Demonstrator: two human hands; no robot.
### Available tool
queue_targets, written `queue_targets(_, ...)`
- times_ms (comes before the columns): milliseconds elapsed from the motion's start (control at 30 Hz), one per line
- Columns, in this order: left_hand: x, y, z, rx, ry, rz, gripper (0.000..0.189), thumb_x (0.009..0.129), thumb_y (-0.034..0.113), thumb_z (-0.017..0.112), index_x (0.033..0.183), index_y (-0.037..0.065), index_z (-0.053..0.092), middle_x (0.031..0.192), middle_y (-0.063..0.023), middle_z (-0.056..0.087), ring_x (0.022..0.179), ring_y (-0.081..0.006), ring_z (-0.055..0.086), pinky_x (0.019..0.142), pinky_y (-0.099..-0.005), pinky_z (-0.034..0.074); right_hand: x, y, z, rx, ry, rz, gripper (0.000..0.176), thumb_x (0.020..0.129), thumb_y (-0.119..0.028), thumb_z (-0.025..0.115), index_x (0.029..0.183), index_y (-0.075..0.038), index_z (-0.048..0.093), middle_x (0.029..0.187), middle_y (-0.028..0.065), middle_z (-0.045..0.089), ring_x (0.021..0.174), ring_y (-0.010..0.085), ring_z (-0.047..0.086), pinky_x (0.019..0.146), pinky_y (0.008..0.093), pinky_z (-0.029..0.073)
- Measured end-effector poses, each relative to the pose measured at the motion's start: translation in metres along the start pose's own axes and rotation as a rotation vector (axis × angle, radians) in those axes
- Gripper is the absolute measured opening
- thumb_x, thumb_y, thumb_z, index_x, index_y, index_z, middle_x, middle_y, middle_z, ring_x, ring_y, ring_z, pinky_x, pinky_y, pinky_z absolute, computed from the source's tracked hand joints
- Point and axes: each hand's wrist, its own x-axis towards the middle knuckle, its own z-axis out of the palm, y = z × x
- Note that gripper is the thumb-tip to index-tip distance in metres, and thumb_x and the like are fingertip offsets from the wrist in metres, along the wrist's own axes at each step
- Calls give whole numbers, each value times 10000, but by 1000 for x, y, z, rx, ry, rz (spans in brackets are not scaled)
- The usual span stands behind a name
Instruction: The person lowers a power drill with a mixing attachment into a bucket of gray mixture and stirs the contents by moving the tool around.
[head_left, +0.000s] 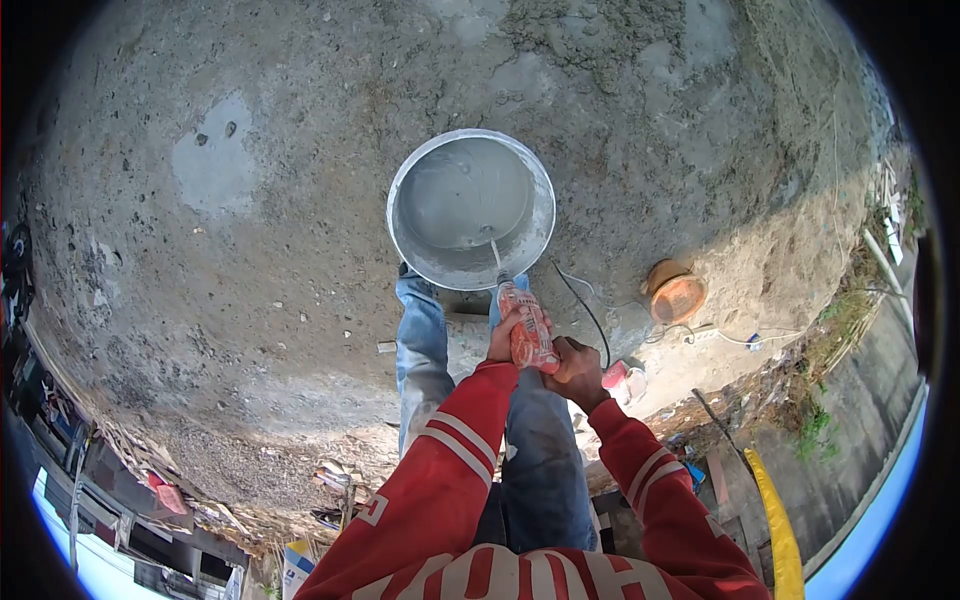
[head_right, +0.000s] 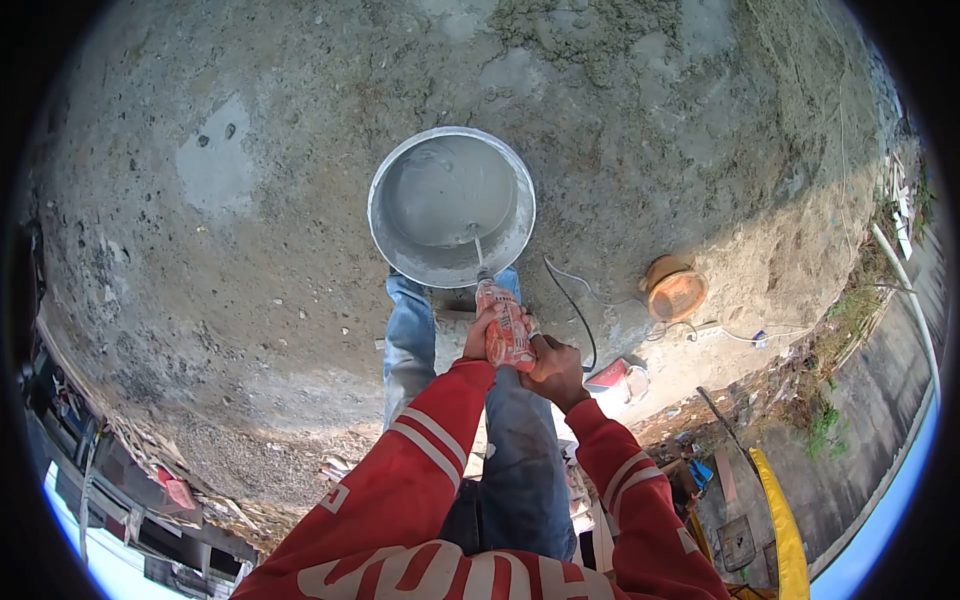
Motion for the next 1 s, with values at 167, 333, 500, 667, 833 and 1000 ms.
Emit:
queue_targets(167, 6, -5, 4, 11, 11, -22, 393, 992, 256, 618, 1268, -15, 546, 1100, -196, 658, 1008, -355, 677, 920, -498, 573, 0, 12, -1, -30, 10, -25, 304, 702, -213, 825, 871, -74, 614, 800, 134, 679, 705, 397, 698, 621, 485, 570)
queue_targets(333, 10, -6, -4, 40, 1, -17, 418, 991, 271, 624, 1275, -25, 546, 1125, -205, 659, 1023, -357, 679, 931, -499, 575, 4, 11, -4, -8, -14, -1, 287, 722, -217, 815, 858, -71, 608, 783, 150, 673, 713, 407, 697, 627, 485, 568)
queue_targets(500, 15, 24, -4, 56, -35, -37, 406, 988, 270, 631, 1262, -18, 550, 1138, -201, 650, 1036, -351, 670, 945, -497, 562, 22, 0, 9, 20, 17, 21, 300, 740, -259, 793, 875, -60, 613, 814, 172, 687, 732, 416, 705, 646, 499, 572)
queue_targets(667, 9, 31, 6, 64, -45, -51, 400, 983, 258, 642, 1254, -22, 553, 1125, -195, 646, 1020, -343, 666, 945, -491, 555, 20, -7, 13, -4, 13, 50, 315, 746, -286, 776, 893, -55, 620, 840, 181, 698, 746, 420, 712, 660, 509, 578)
queue_targets(833, 10, 33, 7, 61, -30, -66, 396, 981, 248, 647, 1251, -26, 554, 1110, -198, 652, 1000, -347, 671, 934, -488, 560, 21, -11, 10, -2, 24, 51, 301, 744, -274, 774, 885, -56, 620, 832, 177, 698, 740, 422, 711, 654, 508, 576)
queue_targets(1000, 9, 36, 8, 63, -29, -74, 409, 982, 262, 646, 1257, -27, 554, 1088, -202, 670, 980, -352, 685, 916, -482, 576, 25, -14, 9, 12, 53, 33, 253, 729, -206, 784, 853, -60, 619, 797, 173, 683, 723, 429, 690, 642, 506, 558)
